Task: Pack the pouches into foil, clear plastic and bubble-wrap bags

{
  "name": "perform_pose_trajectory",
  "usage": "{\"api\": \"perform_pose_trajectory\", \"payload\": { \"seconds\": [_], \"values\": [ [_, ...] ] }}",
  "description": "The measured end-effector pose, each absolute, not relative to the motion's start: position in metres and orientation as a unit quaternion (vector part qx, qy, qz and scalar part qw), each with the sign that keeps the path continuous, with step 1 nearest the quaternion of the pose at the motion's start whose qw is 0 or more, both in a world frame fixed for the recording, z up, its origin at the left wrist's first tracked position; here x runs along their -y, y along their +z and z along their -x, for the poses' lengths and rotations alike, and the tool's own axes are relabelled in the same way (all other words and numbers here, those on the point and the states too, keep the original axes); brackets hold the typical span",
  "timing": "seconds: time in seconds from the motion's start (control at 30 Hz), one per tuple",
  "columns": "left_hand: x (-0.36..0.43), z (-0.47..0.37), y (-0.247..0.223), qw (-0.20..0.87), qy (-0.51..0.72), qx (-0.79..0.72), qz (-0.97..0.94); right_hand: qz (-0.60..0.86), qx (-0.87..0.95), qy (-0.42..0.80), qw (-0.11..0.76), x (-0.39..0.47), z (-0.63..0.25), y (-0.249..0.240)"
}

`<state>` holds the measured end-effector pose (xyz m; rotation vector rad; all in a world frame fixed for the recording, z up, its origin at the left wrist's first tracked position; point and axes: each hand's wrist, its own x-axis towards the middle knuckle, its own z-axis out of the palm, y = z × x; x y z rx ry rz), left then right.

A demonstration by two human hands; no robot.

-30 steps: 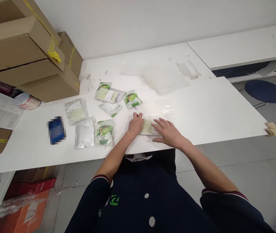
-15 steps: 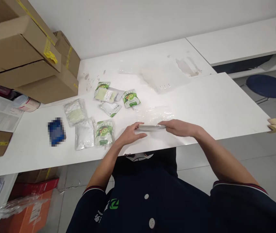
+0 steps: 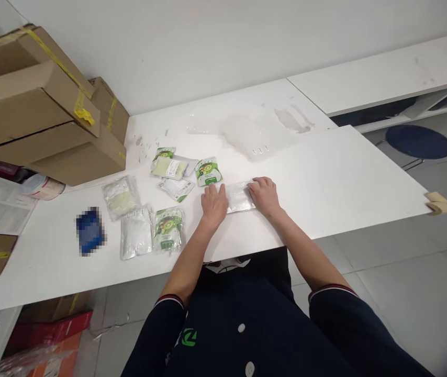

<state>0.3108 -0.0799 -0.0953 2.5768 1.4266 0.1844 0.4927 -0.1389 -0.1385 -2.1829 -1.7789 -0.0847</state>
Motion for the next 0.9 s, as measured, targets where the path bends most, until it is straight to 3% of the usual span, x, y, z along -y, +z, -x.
{"api": "perform_pose_trajectory", "payload": {
  "seconds": [0.1, 0.3, 0.37, 0.5, 0.63, 0.7, 0.8, 0.9],
  "values": [
    [0.061, -0.327, -0.092, 0.139, 0.051, -0.388, -0.910, 0.757, 0.622, 0.002, 0.198, 0.141, -0.497, -0.141],
    [0.056, -0.336, -0.090, 0.242, -0.043, -0.467, -0.850, 0.776, 0.526, 0.012, 0.347, 0.176, -0.505, -0.129],
    [0.066, -0.326, -0.093, 0.279, -0.042, -0.468, -0.837, 0.802, 0.443, 0.077, 0.393, 0.201, -0.500, -0.126],
    [0.088, -0.306, -0.104, 0.379, 0.096, -0.457, -0.799, 0.789, 0.374, 0.248, 0.419, 0.231, -0.486, -0.124],
    [0.104, -0.296, -0.118, 0.581, 0.222, -0.403, -0.671, 0.689, 0.400, 0.326, 0.509, 0.216, -0.475, -0.127],
    [0.107, -0.293, -0.122, 0.635, 0.246, -0.391, -0.619, 0.647, 0.404, 0.353, 0.542, 0.202, -0.470, -0.129],
    [0.108, -0.284, -0.116, 0.636, 0.280, -0.364, -0.620, 0.639, 0.401, 0.355, 0.552, 0.187, -0.463, -0.127],
    [0.103, -0.275, -0.099, 0.570, 0.282, -0.331, -0.697, 0.639, 0.433, 0.335, 0.541, 0.183, -0.460, -0.116]
  ]
}}
